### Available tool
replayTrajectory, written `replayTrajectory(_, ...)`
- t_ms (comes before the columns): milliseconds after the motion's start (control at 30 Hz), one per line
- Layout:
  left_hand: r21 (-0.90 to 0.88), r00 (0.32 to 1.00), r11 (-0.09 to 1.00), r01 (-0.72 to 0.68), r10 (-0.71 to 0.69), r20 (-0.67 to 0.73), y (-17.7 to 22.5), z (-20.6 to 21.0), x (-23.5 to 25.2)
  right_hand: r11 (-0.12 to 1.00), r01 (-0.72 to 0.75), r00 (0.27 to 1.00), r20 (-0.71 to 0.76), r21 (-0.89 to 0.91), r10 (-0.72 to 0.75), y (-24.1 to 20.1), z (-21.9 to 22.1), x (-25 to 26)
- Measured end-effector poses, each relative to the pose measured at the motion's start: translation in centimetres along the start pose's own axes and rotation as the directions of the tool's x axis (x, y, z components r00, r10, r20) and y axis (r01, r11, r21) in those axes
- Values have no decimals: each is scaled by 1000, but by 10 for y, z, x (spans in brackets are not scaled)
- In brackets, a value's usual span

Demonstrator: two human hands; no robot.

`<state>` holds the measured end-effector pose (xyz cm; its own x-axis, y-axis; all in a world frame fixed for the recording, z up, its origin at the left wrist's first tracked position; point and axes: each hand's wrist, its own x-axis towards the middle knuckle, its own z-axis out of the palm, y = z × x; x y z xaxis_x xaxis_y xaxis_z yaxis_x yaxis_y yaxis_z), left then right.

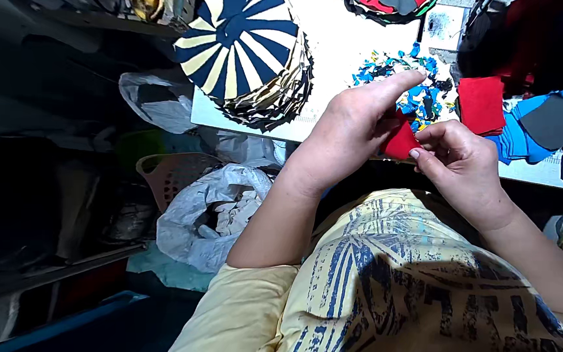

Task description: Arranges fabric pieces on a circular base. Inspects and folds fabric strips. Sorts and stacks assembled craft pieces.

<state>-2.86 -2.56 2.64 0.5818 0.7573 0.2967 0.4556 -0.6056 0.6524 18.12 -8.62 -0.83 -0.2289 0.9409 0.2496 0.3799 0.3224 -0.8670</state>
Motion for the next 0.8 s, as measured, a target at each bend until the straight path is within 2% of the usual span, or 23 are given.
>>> replayTrajectory(167,70,1000,997,-29,30,-5,-9,7,4,999,-19,1000,-3,-46,18,3,2,1)
replayTrajectory(333,200,997,978,-66,75,-35,-15,15,9,985,-19,1000,-16,-172,16,3,4,4)
replayTrajectory(467,213,995,974,-76,87,-40,-20,19,10,963,11,1000,12,-268,-8,2,6,5)
replayTrajectory(633,187,994,977,-101,108,-27,-22,16,9,967,42,999,21,-250,-39,1,7,6)
replayTrajectory(800,213,996,975,-65,76,-46,-23,17,6,988,64,998,16,-139,-62,6,5,6)
